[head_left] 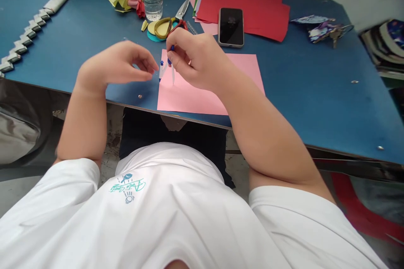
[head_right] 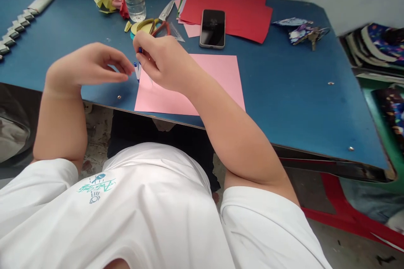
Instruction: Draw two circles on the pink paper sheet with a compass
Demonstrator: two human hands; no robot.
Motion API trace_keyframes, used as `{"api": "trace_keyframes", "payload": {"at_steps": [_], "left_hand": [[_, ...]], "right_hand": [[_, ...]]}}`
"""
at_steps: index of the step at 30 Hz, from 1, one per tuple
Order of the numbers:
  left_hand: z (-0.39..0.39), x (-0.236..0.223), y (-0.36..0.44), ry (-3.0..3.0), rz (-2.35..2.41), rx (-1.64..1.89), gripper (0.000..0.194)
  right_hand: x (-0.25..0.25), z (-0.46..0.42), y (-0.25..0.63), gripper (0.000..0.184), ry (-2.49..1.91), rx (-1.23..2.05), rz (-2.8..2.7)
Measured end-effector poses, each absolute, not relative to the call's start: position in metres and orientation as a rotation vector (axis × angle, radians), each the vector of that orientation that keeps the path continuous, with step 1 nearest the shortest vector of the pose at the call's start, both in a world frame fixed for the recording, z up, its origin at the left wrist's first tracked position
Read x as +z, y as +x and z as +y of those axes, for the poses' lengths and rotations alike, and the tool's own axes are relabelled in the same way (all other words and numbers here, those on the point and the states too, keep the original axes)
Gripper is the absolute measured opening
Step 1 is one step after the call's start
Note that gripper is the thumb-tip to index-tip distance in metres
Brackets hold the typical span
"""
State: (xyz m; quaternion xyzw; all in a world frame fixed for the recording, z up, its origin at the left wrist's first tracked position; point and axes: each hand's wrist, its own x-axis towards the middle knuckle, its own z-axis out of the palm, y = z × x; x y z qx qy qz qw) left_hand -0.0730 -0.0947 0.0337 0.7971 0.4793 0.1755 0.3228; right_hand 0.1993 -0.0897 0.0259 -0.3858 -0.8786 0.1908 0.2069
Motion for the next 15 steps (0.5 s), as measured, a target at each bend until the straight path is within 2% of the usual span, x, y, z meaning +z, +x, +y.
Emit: {"api": "trace_keyframes", "payload": {"at_steps": [2, 8, 15], "left_hand": [[-0.108, 0.013, -0.077, 2.027, 1.263, 0.512, 0.032], [-0.122, -0.034, -0.069, 2.025, 1.386, 0.829, 0.029], [-0.123, -0.039, -0.060, 2.145, 1.437, 0.865, 0.019]], "right_hand": [[0.027, -0.090, 0.198, 0.019, -1.051, 0.527, -2.448], [0.028, -0.092, 0.196, 0.040, -1.147, 0.608, -2.417], [0.023, -0.086, 0.204, 0.029, -1.154, 0.710, -2.355]]}}
